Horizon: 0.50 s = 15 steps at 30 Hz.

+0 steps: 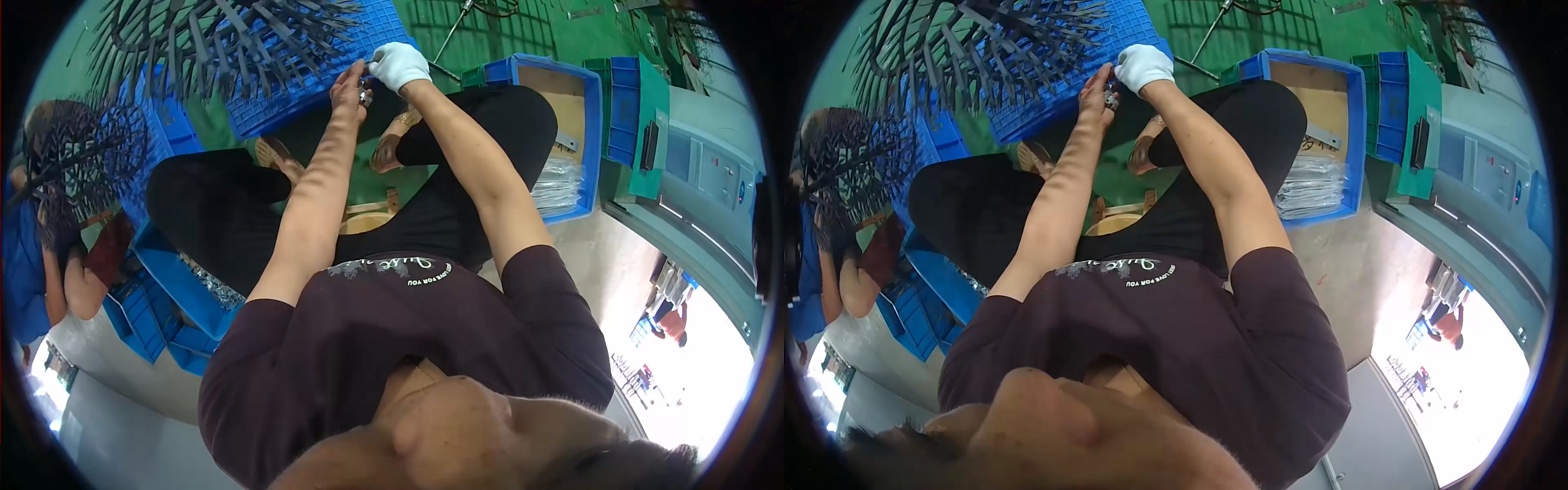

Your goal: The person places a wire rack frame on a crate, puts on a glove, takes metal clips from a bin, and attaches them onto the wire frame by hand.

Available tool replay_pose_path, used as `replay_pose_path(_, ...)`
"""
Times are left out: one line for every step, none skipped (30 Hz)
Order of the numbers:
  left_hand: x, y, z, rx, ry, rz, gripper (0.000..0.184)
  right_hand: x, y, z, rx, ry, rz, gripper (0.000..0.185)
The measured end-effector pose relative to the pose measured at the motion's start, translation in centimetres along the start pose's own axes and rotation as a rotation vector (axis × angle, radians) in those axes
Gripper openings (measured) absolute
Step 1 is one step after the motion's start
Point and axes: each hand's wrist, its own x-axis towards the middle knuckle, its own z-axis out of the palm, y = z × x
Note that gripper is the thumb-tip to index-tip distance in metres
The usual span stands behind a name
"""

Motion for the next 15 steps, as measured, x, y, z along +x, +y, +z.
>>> replay_pose_path(0.8,-0.3,0.2,-0.04,-0.001,0.0,0.025,0.3,0.0,0.1,0.02,0.029,0.007,0.024)
replay_pose_path(1.7,-0.6,0.5,-0.08,-0.002,0.0,0.025,0.7,0.1,0.2,0.039,0.058,0.014,0.024)
replay_pose_path(2.8,-0.9,0.8,-0.179,-0.005,-0.026,0.026,1.1,0.3,0.3,0.04,0.112,-0.016,0.022)
replay_pose_path(3.2,-0.8,1.2,-0.199,0.018,-0.028,0.026,1.5,0.5,0.4,0.03,0.134,-0.025,0.021)
replay_pose_path(3.6,-0.6,1.7,-0.219,0.041,-0.028,0.026,2.0,0.7,0.4,0.022,0.156,-0.035,0.021)
replay_pose_path(4.1,-0.4,2.1,-0.238,0.066,-0.027,0.027,2.5,0.8,0.5,0.015,0.177,-0.045,0.02)
replay_pose_path(4.5,-0.3,2.6,-0.258,0.13,-0.036,0.028,3.0,0.8,0.6,-0.015,0.215,-0.104,0.017)
replay_pose_path(4.7,-0.3,2.9,-0.293,0.165,-0.03,0.027,3.2,0.8,0.7,-0.027,0.231,-0.115,0.017)
replay_pose_path(5.0,-0.3,3.3,-0.329,0.199,-0.024,0.026,3.5,0.8,0.9,-0.04,0.246,-0.126,0.016)
replay_pose_path(5.9,-0.5,3.3,-0.365,0.233,-0.017,0.025,3.7,0.7,0.9,-0.053,0.262,-0.138,0.016)
replay_pose_path(6.6,-0.7,3.1,-0.401,0.22,-0.037,0.022,4.1,0.9,1.6,-0.105,0.336,-0.189,0.014)
replay_pose_path(7.2,-1.1,2.9,-0.391,0.248,-0.02,0.022,4.4,1.1,1.9,-0.111,0.348,-0.218,0.014)
replay_pose_path(7.3,-1.1,3.2,-0.381,0.276,-0.002,0.022,4.6,1.0,2.1,-0.116,0.36,-0.247,0.013)
replay_pose_path(7.3,-1.1,3.3,-0.37,0.305,0.014,0.022,4.7,1.0,2.3,-0.121,0.372,-0.276,0.013)
replay_pose_path(7.2,-1.1,3.2,-0.371,0.302,0.026,0.023,4.7,1.1,2.4,-0.133,0.373,-0.272,0.012)
